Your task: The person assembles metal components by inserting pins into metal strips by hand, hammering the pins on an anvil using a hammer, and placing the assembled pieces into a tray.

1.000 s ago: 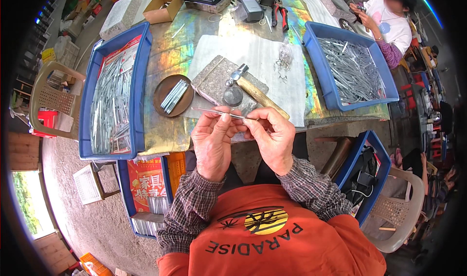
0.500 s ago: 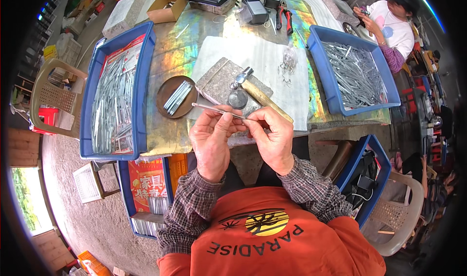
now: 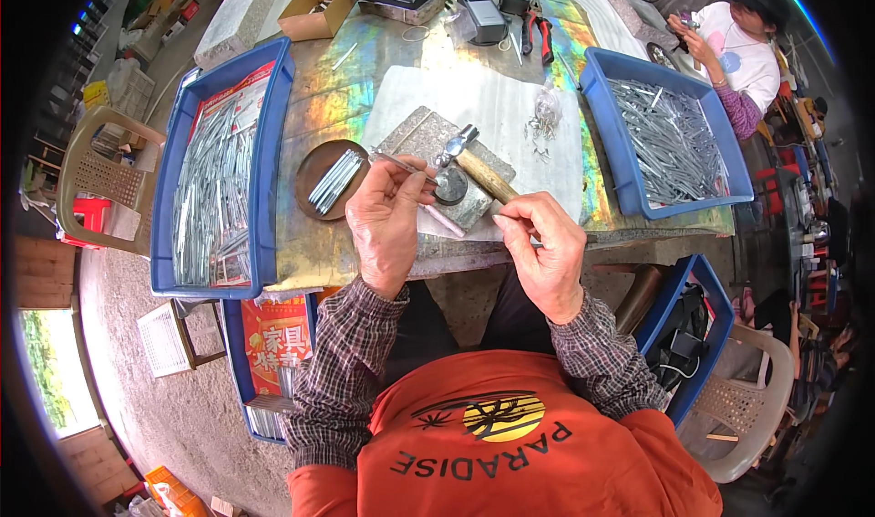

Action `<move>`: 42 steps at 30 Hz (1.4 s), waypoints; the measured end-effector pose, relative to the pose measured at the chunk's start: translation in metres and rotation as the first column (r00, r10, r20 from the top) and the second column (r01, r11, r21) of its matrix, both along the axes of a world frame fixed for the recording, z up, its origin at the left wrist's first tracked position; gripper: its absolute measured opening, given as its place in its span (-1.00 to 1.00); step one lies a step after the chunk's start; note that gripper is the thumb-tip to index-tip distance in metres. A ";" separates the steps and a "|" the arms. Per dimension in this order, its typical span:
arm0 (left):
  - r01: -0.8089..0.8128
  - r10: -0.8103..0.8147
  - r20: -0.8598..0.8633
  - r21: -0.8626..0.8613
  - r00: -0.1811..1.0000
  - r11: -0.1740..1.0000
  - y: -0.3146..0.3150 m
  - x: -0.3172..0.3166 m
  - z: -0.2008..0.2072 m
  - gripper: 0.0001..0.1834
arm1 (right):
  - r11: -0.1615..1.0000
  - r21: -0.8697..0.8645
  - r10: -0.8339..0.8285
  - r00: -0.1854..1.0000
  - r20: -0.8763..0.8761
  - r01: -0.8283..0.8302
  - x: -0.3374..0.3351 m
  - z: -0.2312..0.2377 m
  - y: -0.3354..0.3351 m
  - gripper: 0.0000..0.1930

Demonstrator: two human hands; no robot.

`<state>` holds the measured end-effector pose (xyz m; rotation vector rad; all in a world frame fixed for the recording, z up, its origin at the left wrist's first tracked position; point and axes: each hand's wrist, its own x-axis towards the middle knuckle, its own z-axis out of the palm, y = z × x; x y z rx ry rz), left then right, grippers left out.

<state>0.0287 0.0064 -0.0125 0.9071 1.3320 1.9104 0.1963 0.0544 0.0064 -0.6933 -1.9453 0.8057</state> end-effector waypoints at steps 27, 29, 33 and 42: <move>-0.130 0.132 -0.622 0.049 0.771 0.990 0.004 0.000 0.000 -0.80 | 0.986 0.131 0.100 0.995 0.020 -0.102 -0.023 0.030 0.020 -0.68; -0.144 0.143 -0.638 0.051 0.757 0.988 0.003 0.001 0.001 -0.79 | 0.974 0.169 0.141 0.987 0.074 -0.152 -0.034 0.036 0.023 -0.63; -0.177 0.158 -0.662 0.039 0.732 0.983 0.000 0.001 -0.001 -0.74 | 0.950 0.220 0.210 0.975 0.078 -0.222 -0.054 0.030 0.029 -0.76; -0.195 0.232 -0.670 0.132 0.705 0.972 0.004 0.004 -0.001 -0.74 | 0.856 0.487 0.166 0.985 0.056 -0.172 -0.049 0.018 0.020 -0.80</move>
